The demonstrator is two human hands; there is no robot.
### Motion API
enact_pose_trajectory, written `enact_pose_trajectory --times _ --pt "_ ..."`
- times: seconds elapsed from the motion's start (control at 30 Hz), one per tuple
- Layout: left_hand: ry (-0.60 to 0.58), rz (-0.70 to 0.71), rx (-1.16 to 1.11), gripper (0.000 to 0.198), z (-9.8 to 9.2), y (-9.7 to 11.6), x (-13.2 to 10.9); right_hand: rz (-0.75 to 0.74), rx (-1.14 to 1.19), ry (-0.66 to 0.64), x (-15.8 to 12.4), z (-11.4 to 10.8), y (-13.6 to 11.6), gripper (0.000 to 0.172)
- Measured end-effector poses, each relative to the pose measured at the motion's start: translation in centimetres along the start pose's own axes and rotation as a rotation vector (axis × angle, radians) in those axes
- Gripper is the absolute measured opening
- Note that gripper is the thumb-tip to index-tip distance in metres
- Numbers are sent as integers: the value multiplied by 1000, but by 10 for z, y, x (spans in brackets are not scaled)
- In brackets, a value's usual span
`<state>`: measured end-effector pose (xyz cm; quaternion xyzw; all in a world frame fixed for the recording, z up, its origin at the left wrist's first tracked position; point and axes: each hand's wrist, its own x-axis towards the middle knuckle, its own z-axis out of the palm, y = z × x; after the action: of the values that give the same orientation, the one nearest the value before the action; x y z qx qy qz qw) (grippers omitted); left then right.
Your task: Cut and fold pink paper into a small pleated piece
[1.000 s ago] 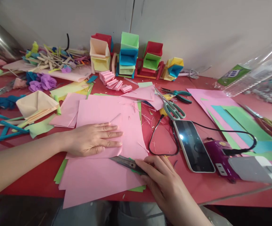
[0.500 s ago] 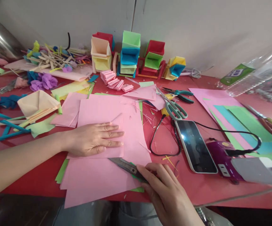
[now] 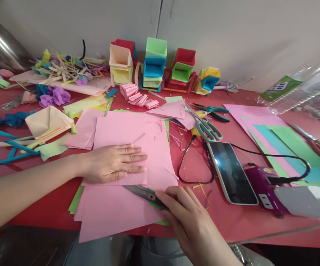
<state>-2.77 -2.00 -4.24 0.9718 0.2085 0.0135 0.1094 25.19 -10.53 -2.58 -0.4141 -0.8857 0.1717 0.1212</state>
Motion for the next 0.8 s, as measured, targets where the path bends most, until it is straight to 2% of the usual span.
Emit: enact_pose_trajectory --times 0.8 --pt "23 9 -10 46 1 -1 0 28 38 -18 4 2 -11 35"
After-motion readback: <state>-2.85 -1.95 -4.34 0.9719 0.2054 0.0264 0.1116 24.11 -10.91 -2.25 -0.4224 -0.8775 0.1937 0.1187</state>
